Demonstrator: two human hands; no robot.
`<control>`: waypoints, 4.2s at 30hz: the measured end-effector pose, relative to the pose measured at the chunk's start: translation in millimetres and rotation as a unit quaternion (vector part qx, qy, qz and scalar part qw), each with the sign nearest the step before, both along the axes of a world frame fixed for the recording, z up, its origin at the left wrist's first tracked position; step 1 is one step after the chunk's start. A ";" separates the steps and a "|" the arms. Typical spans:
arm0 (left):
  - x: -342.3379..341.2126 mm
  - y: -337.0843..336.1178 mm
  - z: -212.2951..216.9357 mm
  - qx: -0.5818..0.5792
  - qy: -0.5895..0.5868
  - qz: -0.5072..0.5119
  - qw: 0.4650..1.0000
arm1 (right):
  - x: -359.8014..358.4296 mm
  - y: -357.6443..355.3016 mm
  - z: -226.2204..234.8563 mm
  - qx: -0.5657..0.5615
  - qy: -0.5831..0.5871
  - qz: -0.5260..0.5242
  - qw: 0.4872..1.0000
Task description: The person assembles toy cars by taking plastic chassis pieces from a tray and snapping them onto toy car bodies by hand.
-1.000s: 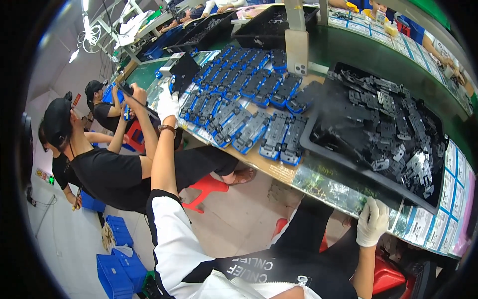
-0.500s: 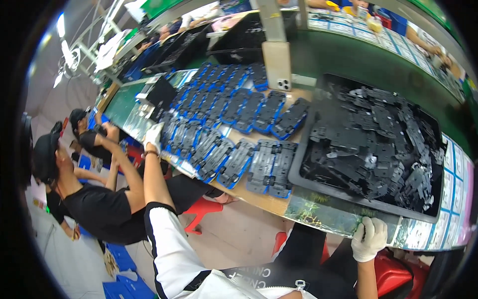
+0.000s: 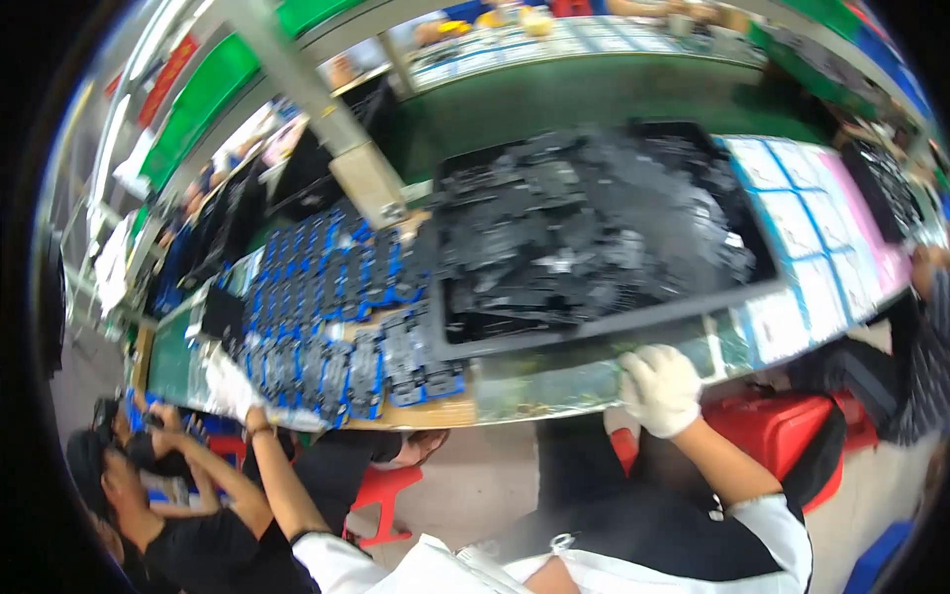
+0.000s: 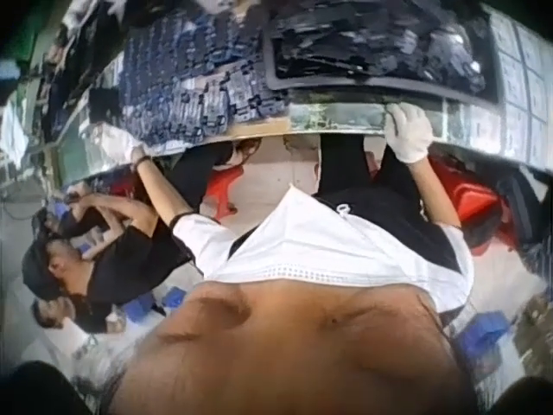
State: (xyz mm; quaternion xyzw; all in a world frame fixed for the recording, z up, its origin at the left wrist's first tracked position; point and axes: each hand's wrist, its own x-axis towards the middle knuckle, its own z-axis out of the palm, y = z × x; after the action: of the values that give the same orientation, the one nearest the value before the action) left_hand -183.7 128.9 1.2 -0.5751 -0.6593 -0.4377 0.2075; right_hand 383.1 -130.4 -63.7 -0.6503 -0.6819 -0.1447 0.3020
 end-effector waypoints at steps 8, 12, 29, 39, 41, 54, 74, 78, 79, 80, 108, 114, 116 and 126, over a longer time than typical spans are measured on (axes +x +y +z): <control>135.6 -185.5 -118.2 -0.054 -0.031 -0.472 0.879 | -11.9 1.5 3.2 -0.033 0.027 0.064 0.997; 318.7 -220.7 -64.1 -0.002 0.219 -0.566 0.795 | 4.2 -12.9 2.9 -0.049 0.033 0.038 0.997; 410.5 -220.2 -92.2 0.082 0.273 -0.427 0.858 | 251.5 -48.2 -26.0 0.059 0.321 -0.299 0.897; 411.7 -225.9 -82.0 0.035 0.182 -0.443 0.877 | 244.0 -49.7 -26.5 -0.033 0.252 -0.287 0.924; 406.2 -217.6 -79.0 -0.024 0.127 -0.458 0.879 | 240.0 -50.6 -22.2 -0.035 0.246 -0.285 0.926; 411.1 -211.2 -73.6 -0.211 -0.127 -0.480 0.842 | 244.2 -55.1 -20.5 -0.029 0.209 -0.279 0.937; 419.2 -206.2 -75.7 -0.181 -0.119 -0.472 0.855 | 257.4 -52.6 -19.7 -0.045 0.244 -0.258 0.934; 404.9 -195.4 -89.6 -0.176 -0.116 -0.461 0.862 | 245.1 -51.0 -14.5 -0.044 0.272 -0.271 0.922; 403.9 -194.4 -91.7 -0.173 -0.107 -0.467 0.861 | 245.7 -51.8 -14.9 -0.041 0.283 -0.262 0.921; 405.9 -198.7 -89.7 -0.168 -0.098 -0.471 0.860 | 246.5 -53.3 -13.3 -0.038 0.294 -0.252 0.921; 609.9 -375.4 -297.5 -0.663 -0.574 -0.426 0.222 | 238.1 -56.2 -9.8 -0.017 0.299 -0.289 0.909; 598.2 -372.6 -308.9 -0.666 -0.646 -0.336 0.162 | 233.9 -49.8 -13.7 -0.020 0.293 -0.283 0.913; 600.8 -378.0 -305.2 -0.667 -0.638 -0.352 0.154 | 236.4 -48.6 -16.8 -0.025 0.281 -0.295 0.913; 600.8 -379.8 -309.9 -0.686 -0.622 -0.352 0.139 | 230.9 -49.0 -8.5 -0.030 0.268 -0.300 0.915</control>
State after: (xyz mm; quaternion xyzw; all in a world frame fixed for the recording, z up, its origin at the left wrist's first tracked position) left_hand 417.2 -250.9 -308.7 -0.1825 -0.3181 -0.0393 -0.9295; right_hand 614.0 -179.4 -72.2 -0.8473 -0.3522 -0.0282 0.3966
